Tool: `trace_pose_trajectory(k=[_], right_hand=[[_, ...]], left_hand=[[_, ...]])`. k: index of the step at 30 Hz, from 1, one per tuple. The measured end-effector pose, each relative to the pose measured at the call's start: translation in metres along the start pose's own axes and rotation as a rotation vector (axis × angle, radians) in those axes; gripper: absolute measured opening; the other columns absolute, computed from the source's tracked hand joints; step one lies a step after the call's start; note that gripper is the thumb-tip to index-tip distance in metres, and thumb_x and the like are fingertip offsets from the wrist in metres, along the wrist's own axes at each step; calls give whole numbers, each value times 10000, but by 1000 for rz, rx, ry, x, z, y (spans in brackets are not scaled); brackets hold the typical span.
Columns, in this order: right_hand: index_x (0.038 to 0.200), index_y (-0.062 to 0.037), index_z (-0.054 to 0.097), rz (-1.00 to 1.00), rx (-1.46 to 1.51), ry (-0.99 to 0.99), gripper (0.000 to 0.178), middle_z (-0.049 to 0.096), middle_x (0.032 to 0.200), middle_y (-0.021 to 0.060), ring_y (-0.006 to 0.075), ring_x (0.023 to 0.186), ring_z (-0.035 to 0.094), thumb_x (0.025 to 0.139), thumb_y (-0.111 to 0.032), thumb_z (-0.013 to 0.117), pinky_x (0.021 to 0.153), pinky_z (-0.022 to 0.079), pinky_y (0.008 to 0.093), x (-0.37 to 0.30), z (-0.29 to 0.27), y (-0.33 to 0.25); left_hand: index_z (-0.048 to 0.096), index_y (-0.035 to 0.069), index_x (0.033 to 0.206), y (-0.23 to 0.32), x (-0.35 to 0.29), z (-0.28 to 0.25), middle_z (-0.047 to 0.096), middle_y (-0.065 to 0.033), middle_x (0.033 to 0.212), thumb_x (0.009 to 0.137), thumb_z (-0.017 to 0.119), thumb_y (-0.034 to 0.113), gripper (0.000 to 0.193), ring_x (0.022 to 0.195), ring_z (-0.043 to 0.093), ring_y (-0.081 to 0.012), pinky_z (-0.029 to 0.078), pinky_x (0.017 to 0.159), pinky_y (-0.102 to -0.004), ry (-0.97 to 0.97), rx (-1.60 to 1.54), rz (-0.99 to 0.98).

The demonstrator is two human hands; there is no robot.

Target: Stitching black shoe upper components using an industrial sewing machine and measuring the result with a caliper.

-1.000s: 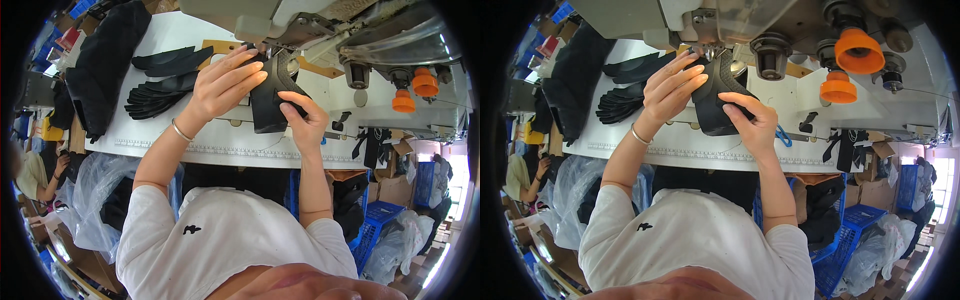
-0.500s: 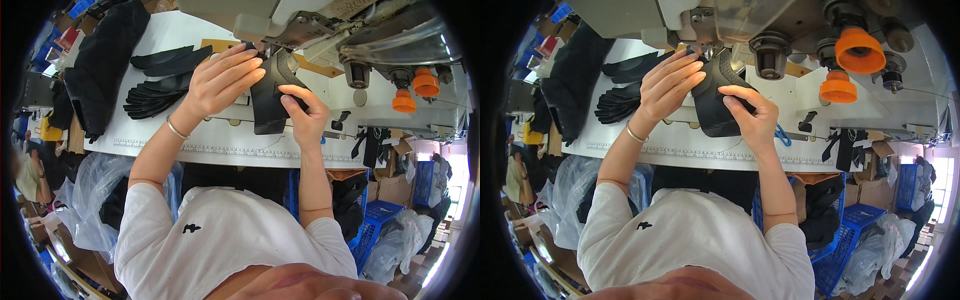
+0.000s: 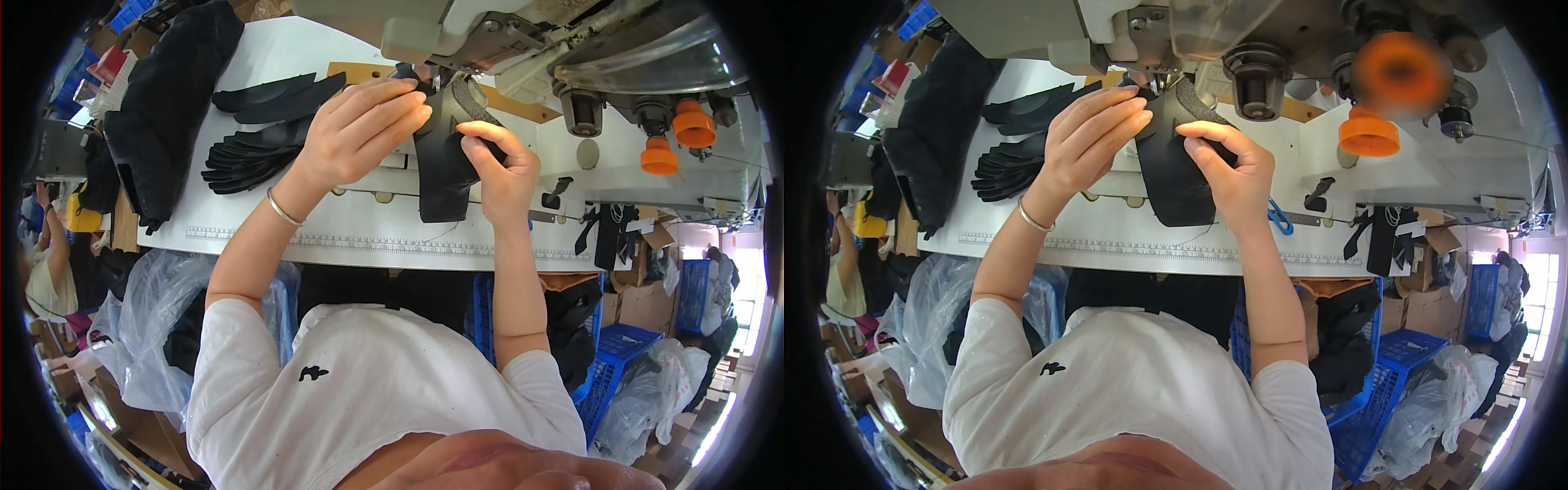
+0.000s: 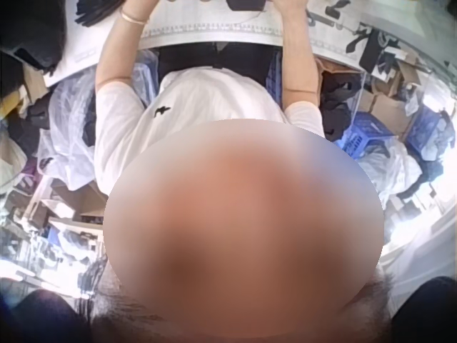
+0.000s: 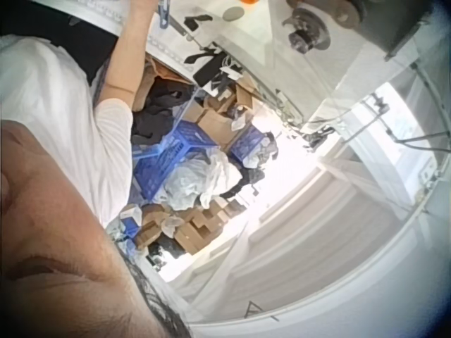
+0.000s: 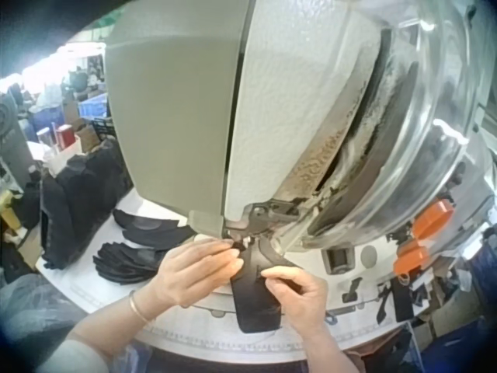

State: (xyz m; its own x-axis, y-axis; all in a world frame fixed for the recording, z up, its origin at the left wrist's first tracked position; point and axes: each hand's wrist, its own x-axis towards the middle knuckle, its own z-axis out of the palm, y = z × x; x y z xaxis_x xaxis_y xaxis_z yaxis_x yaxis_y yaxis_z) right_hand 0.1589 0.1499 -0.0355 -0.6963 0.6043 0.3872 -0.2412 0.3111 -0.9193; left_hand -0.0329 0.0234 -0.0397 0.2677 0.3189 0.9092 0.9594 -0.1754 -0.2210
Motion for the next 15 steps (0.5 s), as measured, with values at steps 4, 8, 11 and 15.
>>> trace_pose_trajectory(k=[4, 8, 11, 15], right_hand=[[1043, -20, 788, 11, 19, 2, 141, 758, 979, 17, 67, 892, 652, 929, -46, 710, 819, 506, 213, 3, 0, 2], [1044, -27, 790, -8, 8, 6, 142, 761, 987, 18, 73, 907, 660, 933, -58, 706, 832, 508, 220, 6, -2, 3], [1044, -29, 790, -26, -4, -2, 142, 763, 988, 18, 77, 912, 664, 935, -64, 707, 843, 508, 224, 9, 0, 1], [1041, -24, 788, -35, -41, -3, 140, 765, 989, 19, 79, 914, 666, 939, -71, 705, 849, 509, 227, 14, 1, 0]], left_hand=[[755, 16, 1015, -2, 1, -2, 733, -101, 1059, 761, 740, 56, 257, 1031, 727, -276, 625, 815, -360, 10, -26, -11], [753, 8, 1013, -6, 3, -1, 736, -105, 1043, 763, 740, 59, 256, 1041, 732, -280, 625, 814, -360, 6, -61, -1], [750, 4, 1017, -8, 4, -5, 736, -102, 1043, 761, 738, 58, 263, 1041, 733, -280, 624, 819, -363, -16, -59, 9], [744, -1, 1033, -12, 8, -9, 732, -98, 1051, 756, 735, 54, 282, 1041, 734, -277, 617, 826, -366, -75, -52, 22]])
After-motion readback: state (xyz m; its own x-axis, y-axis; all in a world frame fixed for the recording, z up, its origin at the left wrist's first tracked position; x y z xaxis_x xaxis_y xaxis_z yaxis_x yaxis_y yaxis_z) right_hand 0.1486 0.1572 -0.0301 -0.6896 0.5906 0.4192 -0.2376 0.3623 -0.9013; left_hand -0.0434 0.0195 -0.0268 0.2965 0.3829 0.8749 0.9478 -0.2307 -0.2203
